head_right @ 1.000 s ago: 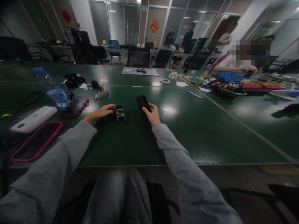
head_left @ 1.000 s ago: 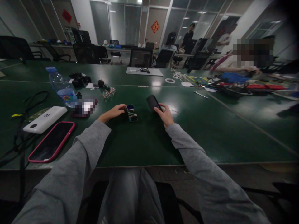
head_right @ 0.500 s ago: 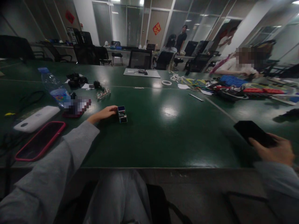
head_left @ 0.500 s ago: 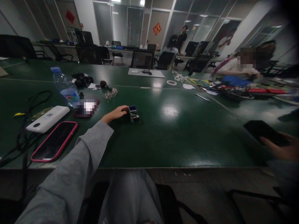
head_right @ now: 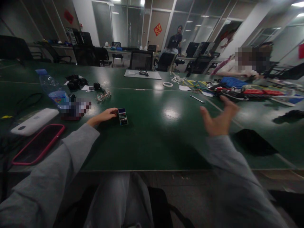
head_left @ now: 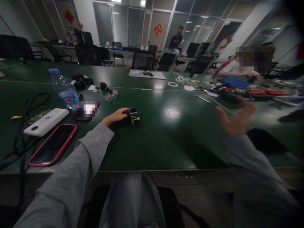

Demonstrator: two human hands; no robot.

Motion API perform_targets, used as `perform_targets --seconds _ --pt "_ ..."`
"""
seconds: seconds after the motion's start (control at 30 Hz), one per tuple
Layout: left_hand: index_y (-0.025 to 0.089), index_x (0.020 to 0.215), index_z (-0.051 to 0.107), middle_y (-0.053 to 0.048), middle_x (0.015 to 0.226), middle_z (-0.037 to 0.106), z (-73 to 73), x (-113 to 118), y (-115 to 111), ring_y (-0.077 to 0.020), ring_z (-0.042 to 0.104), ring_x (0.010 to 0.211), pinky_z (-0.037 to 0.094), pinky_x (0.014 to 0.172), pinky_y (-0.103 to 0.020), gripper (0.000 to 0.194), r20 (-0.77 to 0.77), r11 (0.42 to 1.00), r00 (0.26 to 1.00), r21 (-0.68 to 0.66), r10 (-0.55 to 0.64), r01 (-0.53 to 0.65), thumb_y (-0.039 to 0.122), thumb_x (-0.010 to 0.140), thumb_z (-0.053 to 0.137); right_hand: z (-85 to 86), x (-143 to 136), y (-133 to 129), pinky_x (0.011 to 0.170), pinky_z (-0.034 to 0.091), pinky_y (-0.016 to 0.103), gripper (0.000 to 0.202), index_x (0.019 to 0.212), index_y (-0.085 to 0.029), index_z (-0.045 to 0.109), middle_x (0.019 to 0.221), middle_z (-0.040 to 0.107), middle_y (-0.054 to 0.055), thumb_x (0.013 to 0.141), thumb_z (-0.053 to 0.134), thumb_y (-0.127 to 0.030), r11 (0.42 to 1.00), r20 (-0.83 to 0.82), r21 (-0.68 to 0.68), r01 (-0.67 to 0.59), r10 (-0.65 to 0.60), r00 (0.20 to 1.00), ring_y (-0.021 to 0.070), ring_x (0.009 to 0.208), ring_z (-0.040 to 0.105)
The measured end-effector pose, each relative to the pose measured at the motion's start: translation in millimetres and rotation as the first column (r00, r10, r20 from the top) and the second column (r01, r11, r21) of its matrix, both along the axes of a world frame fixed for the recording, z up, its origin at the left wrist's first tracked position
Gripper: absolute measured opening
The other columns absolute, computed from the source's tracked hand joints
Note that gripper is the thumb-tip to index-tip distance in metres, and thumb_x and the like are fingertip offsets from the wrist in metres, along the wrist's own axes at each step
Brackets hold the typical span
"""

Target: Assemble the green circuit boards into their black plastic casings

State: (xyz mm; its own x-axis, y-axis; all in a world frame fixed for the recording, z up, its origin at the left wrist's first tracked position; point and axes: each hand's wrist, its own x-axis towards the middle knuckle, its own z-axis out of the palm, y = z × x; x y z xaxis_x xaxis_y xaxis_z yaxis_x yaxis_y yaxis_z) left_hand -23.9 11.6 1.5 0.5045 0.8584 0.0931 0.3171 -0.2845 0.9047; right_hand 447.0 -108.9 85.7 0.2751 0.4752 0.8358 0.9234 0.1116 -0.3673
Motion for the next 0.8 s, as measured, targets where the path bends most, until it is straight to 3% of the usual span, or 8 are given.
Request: perform_targets --seconds 0.07,0.13,0.2,0.27,0.4,0.57,0.7,0.8 --pt "0.013 0.103 0.064 -0.008 0.101 0.067 1.5 0 -1 -0.0188 0.06 0.092 0.044 0.09 -0.037 0.034 0.0 1.0 1.0 0.012 -0.005 0.005 0.011 0.07 0.058 -14.8 -81 15 0.095 0.045 0.043 0.047 0.123 -0.014 0.056 0.121 0.055 0.021 0.087 0.061 -0.044 0.938 0.01 -0.079 -0.339 0.34 0.94 0.0245 0.116 0.053" --pt "0.012 0.102 0.064 -0.007 0.099 0.067 3.2 1 -2 -0.0182 0.06 0.09 0.044 0.09 -0.038 0.033 0.005 1.0 1.0 0.018 -0.008 0.008 0.01 0.07 0.058 -34.3 -169 21 0.101 0.043 0.045 0.044 0.123 -0.012 0.055 0.12 0.054 0.019 0.09 0.056 -0.042 0.798 -0.019 -0.229 -0.558 0.569 0.822 0.0257 0.118 0.051" --pt "0.012 0.101 0.064 -0.006 0.097 0.067 4.4 0 -3 -0.018 0.06 0.091 0.045 0.09 -0.038 0.034 0.01 1.0 1.0 0.026 0.0 0.0 0.008 0.068 0.058 -53.3 -239 21 0.102 0.042 0.052 0.058 0.129 -0.013 0.051 0.133 0.043 0.022 0.084 0.065 -0.046 0.737 0.007 -0.342 -0.584 0.623 0.782 0.0329 0.128 0.042" --pt "0.012 0.1 0.065 -0.006 0.096 0.068 4.6 0 -2 -0.0187 0.061 0.092 0.046 0.092 -0.039 0.033 0.018 0.999 1.0 0.042 0.014 -0.015 0.007 0.068 0.058 -67.8 -279 20 0.107 0.037 0.055 0.067 0.137 -0.016 0.044 0.146 0.03 0.02 0.08 0.07 -0.039 0.708 0.081 -0.387 -0.59 0.664 0.743 0.0372 0.137 0.029" --pt "0.01 0.101 0.066 -0.008 0.096 0.069 1.6 -3 2 -0.0196 0.062 0.093 0.045 0.093 -0.042 0.035 0.072 1.0 0.997 -0.003 0.002 -0.002 0.005 0.067 0.058 -80.3 -281 30 0.105 0.04 0.053 0.055 0.135 -0.017 0.046 0.141 0.036 0.019 0.082 0.061 -0.021 0.656 0.017 -0.414 -0.631 0.698 0.716 0.0339 0.132 0.038" --pt "0.01 0.116 0.062 -0.011 0.106 0.067 1.3 -2 1 -0.0206 0.063 0.097 0.044 0.096 -0.044 0.051 0.138 0.999 0.99 -0.033 -0.001 0.005 0.006 0.066 0.063 -80.0 -262 47 0.1 0.046 0.045 0.041 0.118 -0.019 0.057 0.114 0.06 0.01 0.078 0.063 -0.025 0.508 -0.475 -0.232 -0.83 0.685 0.552 0.0245 0.107 0.058" --pt "0.019 0.136 0.048 -0.013 0.133 0.054 17.2 -3 -16 -0.0245 0.055 0.119 0.043 0.1 -0.042 0.075 0.269 0.993 0.963 -0.11 -0.015 0.046 0.009 0.065 0.069 -71.9 -265 50 0.084 0.055 0.037 0.037 0.11 -0.019 0.06 0.102 0.066 0.006 0.076 0.064 -0.032 0.328 -0.952 0.072 -0.942 0.304 0.033 0.0203 0.093 0.064" --pt "0.025 0.138 0.047 -0.01 0.141 0.049 31.4 -4 -28 -0.0235 0.051 0.124 0.041 0.104 -0.039 0.075 0.372 0.965 0.925 -0.205 -0.077 0.162 0.009 0.069 0.069 -63.2 -263 48 0.075 0.058 0.028 0.031 0.106 -0.015 0.059 0.101 0.067 0.009 0.08 0.055 -0.029 0.3 -0.952 0.297 -0.907 0.019 -0.306 0.0186 0.089 0.066"
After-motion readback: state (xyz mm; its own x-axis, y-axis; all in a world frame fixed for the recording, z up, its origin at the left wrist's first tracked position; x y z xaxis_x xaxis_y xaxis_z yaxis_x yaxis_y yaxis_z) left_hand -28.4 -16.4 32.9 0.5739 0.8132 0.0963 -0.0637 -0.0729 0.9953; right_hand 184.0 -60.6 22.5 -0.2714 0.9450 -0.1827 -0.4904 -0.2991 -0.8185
